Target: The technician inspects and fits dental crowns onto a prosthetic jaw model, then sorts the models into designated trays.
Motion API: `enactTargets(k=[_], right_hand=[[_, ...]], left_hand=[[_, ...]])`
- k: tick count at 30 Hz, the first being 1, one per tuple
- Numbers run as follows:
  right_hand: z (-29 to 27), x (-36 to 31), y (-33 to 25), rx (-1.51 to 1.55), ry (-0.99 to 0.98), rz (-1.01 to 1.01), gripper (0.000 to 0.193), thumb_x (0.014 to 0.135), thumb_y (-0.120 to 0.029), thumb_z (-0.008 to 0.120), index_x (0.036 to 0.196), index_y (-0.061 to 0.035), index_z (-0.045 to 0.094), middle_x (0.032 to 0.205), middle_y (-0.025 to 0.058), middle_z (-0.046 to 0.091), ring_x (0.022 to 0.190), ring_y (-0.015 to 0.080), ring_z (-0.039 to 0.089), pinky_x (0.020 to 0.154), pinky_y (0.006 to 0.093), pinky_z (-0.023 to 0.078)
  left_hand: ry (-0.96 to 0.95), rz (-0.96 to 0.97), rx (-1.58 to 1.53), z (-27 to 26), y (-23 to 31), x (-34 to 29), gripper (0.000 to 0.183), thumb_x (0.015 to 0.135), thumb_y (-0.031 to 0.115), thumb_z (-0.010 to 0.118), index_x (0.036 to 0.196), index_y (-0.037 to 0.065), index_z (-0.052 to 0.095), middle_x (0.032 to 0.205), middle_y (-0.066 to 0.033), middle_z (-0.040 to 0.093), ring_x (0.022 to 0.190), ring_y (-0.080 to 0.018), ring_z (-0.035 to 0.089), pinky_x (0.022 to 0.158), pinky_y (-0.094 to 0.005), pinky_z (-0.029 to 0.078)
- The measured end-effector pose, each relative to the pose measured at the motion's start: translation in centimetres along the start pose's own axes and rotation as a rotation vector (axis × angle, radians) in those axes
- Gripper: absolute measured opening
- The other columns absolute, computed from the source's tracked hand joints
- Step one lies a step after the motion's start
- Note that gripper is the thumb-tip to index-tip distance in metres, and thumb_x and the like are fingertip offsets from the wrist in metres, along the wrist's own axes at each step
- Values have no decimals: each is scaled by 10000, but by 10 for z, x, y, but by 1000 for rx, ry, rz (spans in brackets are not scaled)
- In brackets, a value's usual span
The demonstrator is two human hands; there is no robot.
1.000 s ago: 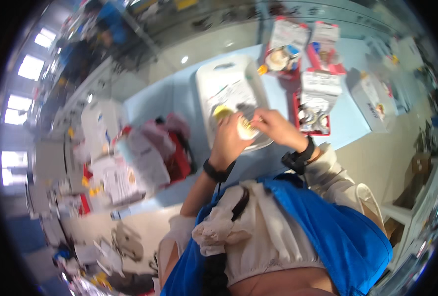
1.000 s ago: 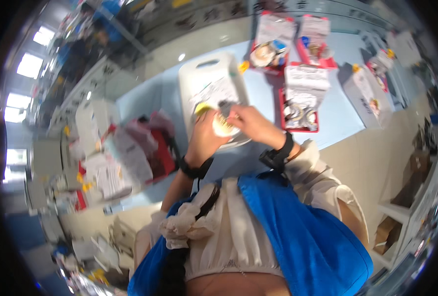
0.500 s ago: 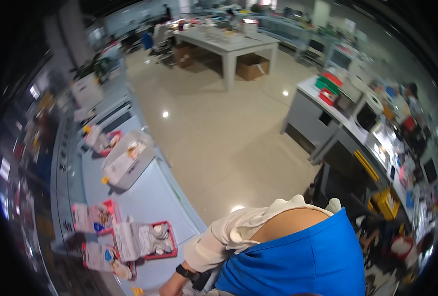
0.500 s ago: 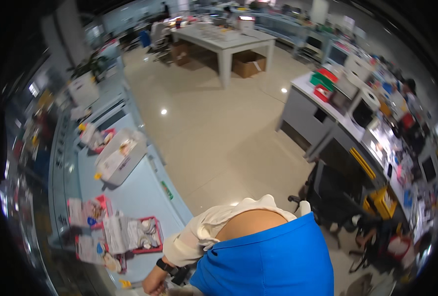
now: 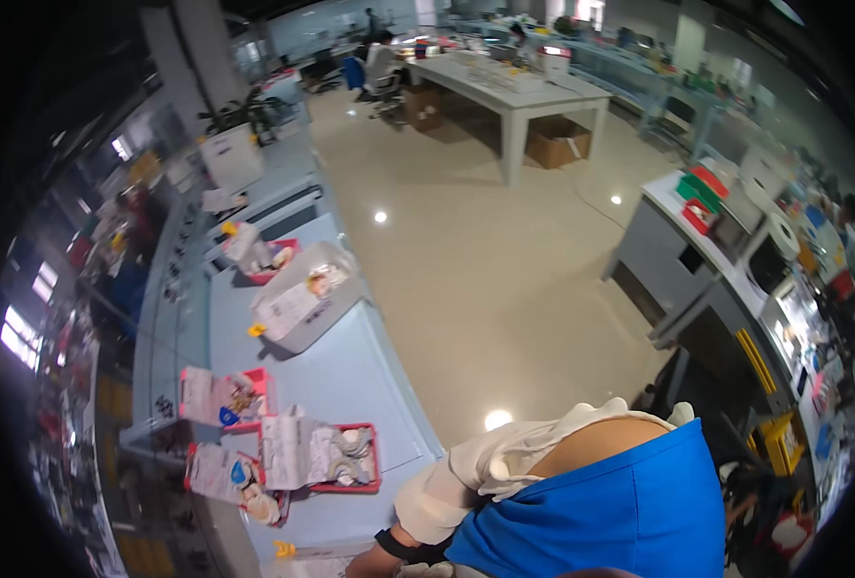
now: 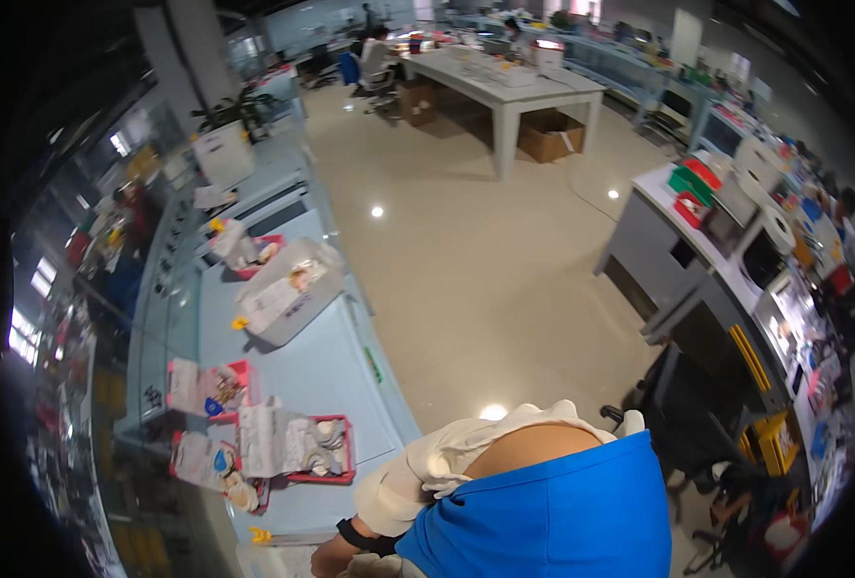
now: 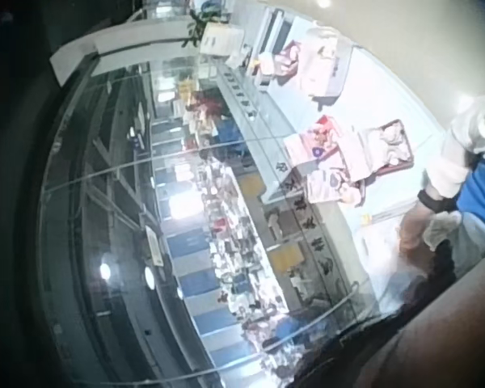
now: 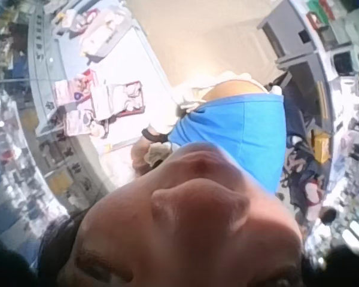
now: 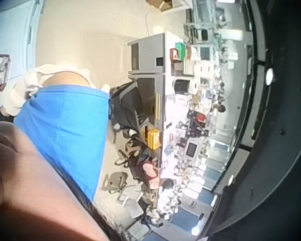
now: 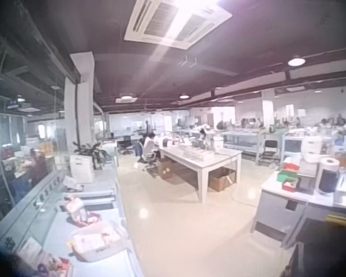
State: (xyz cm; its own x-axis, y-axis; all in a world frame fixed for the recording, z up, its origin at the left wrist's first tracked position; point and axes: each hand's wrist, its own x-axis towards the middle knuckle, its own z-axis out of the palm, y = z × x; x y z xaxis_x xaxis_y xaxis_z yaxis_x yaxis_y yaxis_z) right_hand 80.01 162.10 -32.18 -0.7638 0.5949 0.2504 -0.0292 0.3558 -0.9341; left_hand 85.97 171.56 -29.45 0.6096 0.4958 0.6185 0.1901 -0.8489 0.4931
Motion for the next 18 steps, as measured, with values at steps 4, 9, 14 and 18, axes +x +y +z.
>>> enactTargets(k=[4,9,14,18], right_hand=[[22,21,7,-200,-15,-83,394,905,-359,454,723,-37,589,606,139,575,581,318,572,535,398,458],[26,21,-6,-335,-40,-70,303,855,-299,507,829,-11,599,773,208,621,755,407,599,649,450,472],[22,17,-13,-233,-80,-198,220,837,-191,556,934,4,590,841,220,623,784,393,583,666,429,470],[-3,9,22,-127,-120,-262,266,882,-204,506,1020,13,576,967,217,611,911,346,589,817,401,460]], left_hand=[[43,-56,59,-38,3,-7,635,579,122,821,1135,-2,540,1056,-203,599,1006,-362,564,893,-411,439],[52,-139,98,-66,12,-17,633,591,121,817,1144,-3,536,1057,-202,599,1009,-359,563,894,-409,438],[117,-378,184,-103,38,-79,631,602,119,813,1154,-3,532,1059,-200,599,1011,-357,561,896,-408,437],[216,-741,271,-118,99,-176,630,611,118,810,1161,-4,529,1060,-198,599,1013,-355,561,897,-407,436]])
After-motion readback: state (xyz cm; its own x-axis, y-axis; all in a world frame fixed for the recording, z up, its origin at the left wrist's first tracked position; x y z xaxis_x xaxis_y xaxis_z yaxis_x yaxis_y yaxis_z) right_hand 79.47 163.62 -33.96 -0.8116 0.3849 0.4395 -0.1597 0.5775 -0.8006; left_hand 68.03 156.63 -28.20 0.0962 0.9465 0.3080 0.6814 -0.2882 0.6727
